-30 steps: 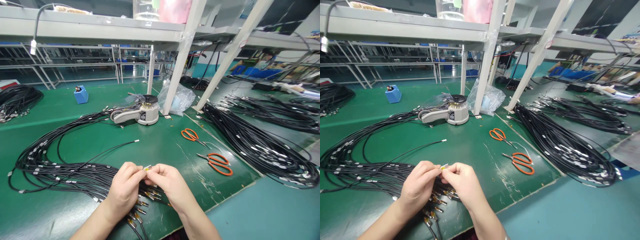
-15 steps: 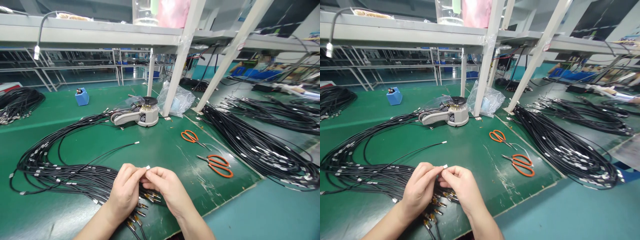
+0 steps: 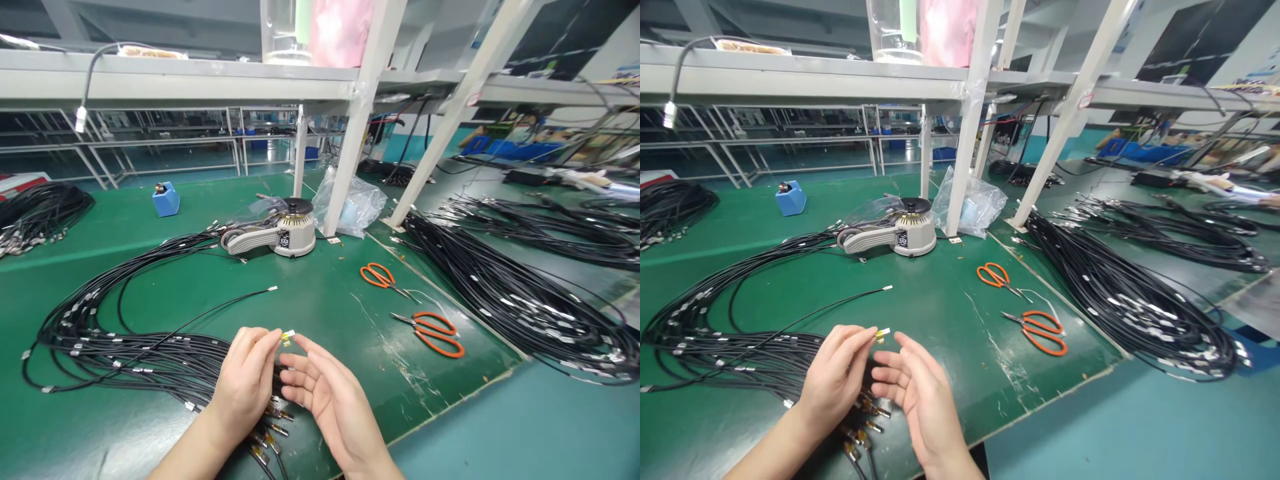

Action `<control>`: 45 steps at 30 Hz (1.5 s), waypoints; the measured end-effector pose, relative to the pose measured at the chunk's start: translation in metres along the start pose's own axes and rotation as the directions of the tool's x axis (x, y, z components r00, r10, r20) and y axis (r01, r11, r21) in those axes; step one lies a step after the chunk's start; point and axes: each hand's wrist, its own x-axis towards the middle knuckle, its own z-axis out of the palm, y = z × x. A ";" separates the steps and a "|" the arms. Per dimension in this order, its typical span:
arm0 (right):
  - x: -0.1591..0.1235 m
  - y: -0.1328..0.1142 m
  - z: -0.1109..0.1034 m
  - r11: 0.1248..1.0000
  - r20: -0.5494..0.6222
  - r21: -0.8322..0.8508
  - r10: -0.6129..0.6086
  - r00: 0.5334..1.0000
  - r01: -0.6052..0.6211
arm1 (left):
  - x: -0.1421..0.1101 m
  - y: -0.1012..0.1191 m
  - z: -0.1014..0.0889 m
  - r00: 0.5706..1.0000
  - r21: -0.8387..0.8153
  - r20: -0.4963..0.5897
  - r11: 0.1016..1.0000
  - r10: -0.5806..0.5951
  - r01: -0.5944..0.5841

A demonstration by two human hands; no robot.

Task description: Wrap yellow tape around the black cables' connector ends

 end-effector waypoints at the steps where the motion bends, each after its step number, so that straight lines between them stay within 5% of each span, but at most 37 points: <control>1: 0.001 0.000 0.001 0.998 -0.018 -0.047 -0.031 0.999 0.030 | 0.000 0.000 0.000 1.000 0.006 -0.005 1.000 -0.001 0.001; 9: 0.014 0.000 0.013 0.903 -0.042 -0.416 -0.140 0.989 0.110 | 0.001 0.001 0.000 1.000 0.017 -0.009 1.000 -0.010 0.010; 15: 0.013 0.009 0.009 0.822 0.007 -0.504 -0.305 0.952 0.267 | 0.006 0.006 -0.003 0.982 -0.081 0.051 0.979 -0.183 0.187; 23: 0.010 0.011 0.009 0.681 0.101 -0.624 -0.418 0.903 0.385 | 0.015 0.013 -0.013 0.891 -0.162 0.212 0.885 -0.401 0.437; 45: 0.012 0.009 0.016 0.657 0.084 -0.653 -0.431 0.899 0.376 | 0.016 0.015 -0.009 0.730 -0.284 0.258 0.673 -0.632 0.683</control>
